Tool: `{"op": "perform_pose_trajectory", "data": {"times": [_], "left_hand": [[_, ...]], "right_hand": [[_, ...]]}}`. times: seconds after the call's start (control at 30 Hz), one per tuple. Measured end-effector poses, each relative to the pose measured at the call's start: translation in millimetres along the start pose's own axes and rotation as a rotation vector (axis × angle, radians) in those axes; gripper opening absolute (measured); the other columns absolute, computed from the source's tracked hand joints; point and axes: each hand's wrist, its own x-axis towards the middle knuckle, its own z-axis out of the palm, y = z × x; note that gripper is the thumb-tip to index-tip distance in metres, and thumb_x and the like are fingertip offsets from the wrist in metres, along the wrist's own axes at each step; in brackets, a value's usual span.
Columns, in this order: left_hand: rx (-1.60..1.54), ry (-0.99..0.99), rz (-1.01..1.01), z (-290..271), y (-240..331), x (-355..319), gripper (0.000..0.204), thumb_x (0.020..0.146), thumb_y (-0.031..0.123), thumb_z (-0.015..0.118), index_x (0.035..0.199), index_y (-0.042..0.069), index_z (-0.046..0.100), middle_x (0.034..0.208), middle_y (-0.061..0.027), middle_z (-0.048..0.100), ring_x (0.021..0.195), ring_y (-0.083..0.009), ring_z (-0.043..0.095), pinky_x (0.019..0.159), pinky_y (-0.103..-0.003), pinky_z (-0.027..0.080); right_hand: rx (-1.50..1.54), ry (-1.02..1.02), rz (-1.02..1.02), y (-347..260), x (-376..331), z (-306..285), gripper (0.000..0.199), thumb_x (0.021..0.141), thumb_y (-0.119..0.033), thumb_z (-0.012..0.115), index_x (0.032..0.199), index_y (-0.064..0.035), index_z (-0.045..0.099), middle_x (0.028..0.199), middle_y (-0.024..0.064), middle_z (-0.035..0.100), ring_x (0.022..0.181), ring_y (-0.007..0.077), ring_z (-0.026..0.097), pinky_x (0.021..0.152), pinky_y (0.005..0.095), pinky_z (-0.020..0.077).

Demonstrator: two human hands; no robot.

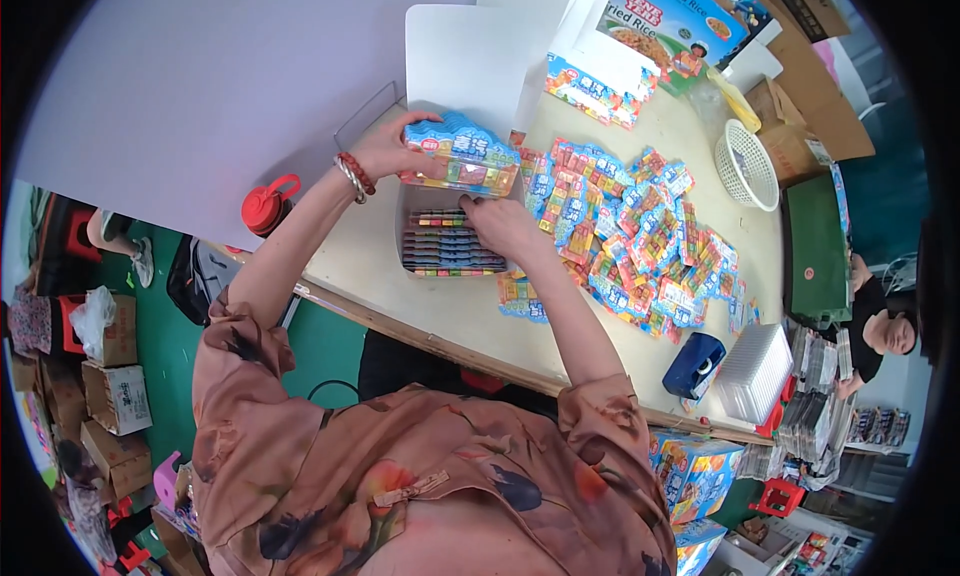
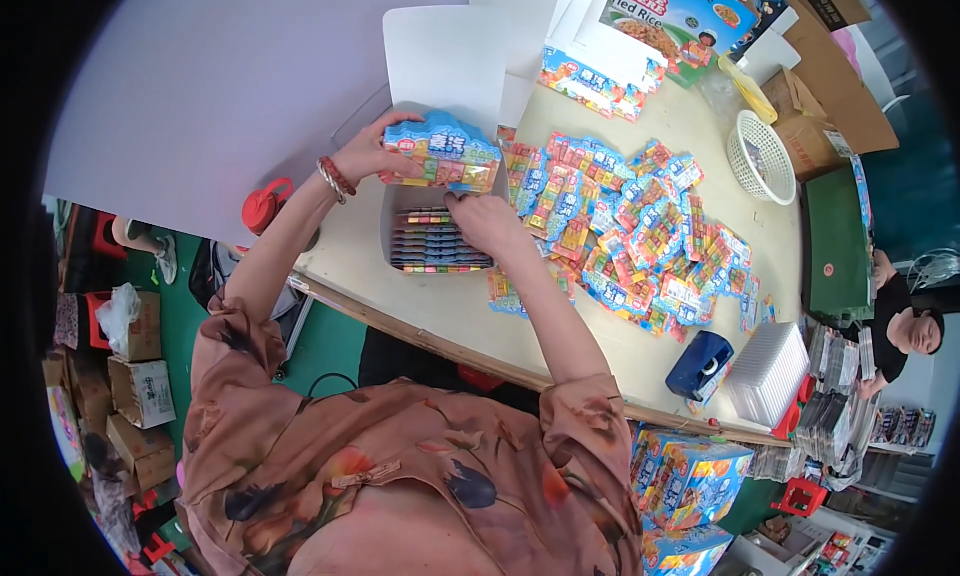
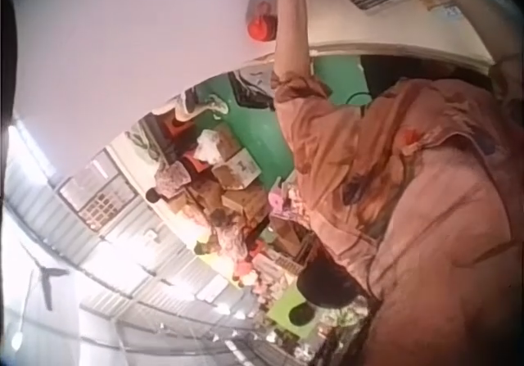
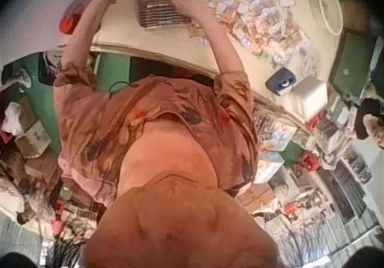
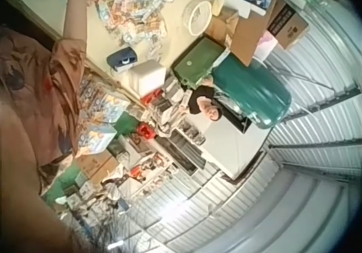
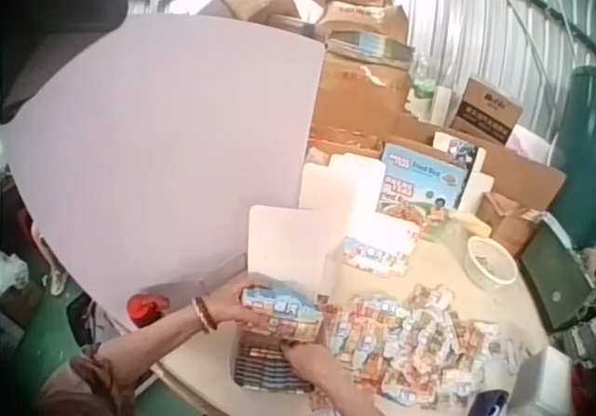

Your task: Sorting small toy or snack packets and organizing them into cardboard boxes on a packing table.

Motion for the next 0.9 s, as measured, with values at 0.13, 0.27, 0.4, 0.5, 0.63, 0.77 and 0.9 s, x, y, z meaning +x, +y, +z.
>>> {"op": "perform_pose_trajectory", "data": {"times": [0.13, 0.27, 0.4, 0.5, 0.63, 0.77, 0.9], "left_hand": [[0.0, -0.035, 0.067, 16.4, -10.3, 18.1, 0.083, 0.053, 0.02, 0.087, 0.126, 0.007, 0.048, 0.099, -0.0075, 0.061, 0.086, -0.0128, 0.059, 0.072, -0.026, 0.051], [0.06, -0.033, 0.144, 21.5, -10.8, 15.8, 0.081, 0.054, 0.02, 0.086, 0.125, 0.007, 0.05, 0.098, -0.0065, 0.061, 0.087, -0.0135, 0.059, 0.076, -0.027, 0.051], [0.519, 0.067, 0.494, 15.2, -29.3, 8.7, 0.081, 0.055, 0.021, 0.084, 0.126, 0.009, 0.048, 0.121, -0.0137, 0.047, 0.112, -0.0253, 0.049, 0.095, -0.035, 0.043], [0.615, 0.041, 0.571, 19.1, -33.0, 5.7, 0.095, 0.057, 0.024, 0.083, 0.139, 0.014, 0.035, 0.13, -0.0174, 0.036, 0.121, -0.0329, 0.04, 0.103, -0.037, 0.037], [0.702, 0.052, 0.564, 21.0, -37.4, 7.7, 0.111, 0.06, 0.025, 0.081, 0.148, 0.019, 0.013, 0.135, -0.018, 0.031, 0.124, -0.0361, 0.038, 0.103, -0.039, 0.039], [0.832, 0.071, 0.49, 23.5, -37.6, 12.6, 0.112, 0.06, 0.023, 0.082, 0.147, 0.019, 0.011, 0.141, -0.0158, 0.026, 0.13, -0.0353, 0.033, 0.104, -0.04, 0.038], [0.87, 0.056, 0.454, 23.6, -37.4, 17.7, 0.112, 0.059, 0.024, 0.083, 0.147, 0.019, 0.013, 0.144, -0.0137, 0.023, 0.132, -0.0357, 0.029, 0.107, -0.042, 0.034]], "right_hand": [[0.009, -0.023, -0.003, -1.7, 0.1, -5.0, 0.025, 0.078, -0.002, 0.051, 0.103, -0.0019, 0.056, 0.077, 0.0173, 0.064, 0.073, 0.0327, 0.065, 0.064, 0.0437, 0.0523], [0.051, -0.057, 0.01, 1.0, -0.2, -7.8, 0.029, 0.08, -0.001, 0.049, 0.107, -0.0039, 0.057, 0.078, 0.0187, 0.064, 0.076, 0.0337, 0.065, 0.067, 0.0446, 0.0515], [0.088, -0.104, 0.021, 1.6, 3.8, -14.0, 0.03, 0.08, 0.0, 0.048, 0.108, -0.0043, 0.057, 0.08, 0.0198, 0.064, 0.078, 0.0352, 0.064, 0.07, 0.0456, 0.0508], [0.098, -0.093, 0.044, 3.7, 4.0, -13.2, 0.028, 0.078, -0.001, 0.051, 0.105, -0.0042, 0.056, 0.084, 0.0187, 0.064, 0.082, 0.0354, 0.064, 0.071, 0.0454, 0.0506], [0.111, -0.065, 0.053, 5.3, 4.5, -14.5, 0.025, 0.08, -0.006, 0.055, 0.105, -0.0051, 0.055, 0.093, 0.0173, 0.063, 0.091, 0.0344, 0.062, 0.074, 0.0454, 0.0502], [0.236, -0.274, 0.178, 6.6, 7.5, -23.0, 0.031, 0.092, -0.027, 0.046, 0.114, -0.0074, 0.055, 0.108, 0.0186, 0.062, 0.1, 0.0353, 0.059, 0.083, 0.0446, 0.0479], [0.385, -0.294, 0.179, 20.0, 11.4, -15.4, 0.04, 0.096, -0.035, 0.037, 0.117, -0.0065, 0.055, 0.11, 0.0177, 0.062, 0.103, 0.035, 0.058, 0.087, 0.0429, 0.0459]]}}
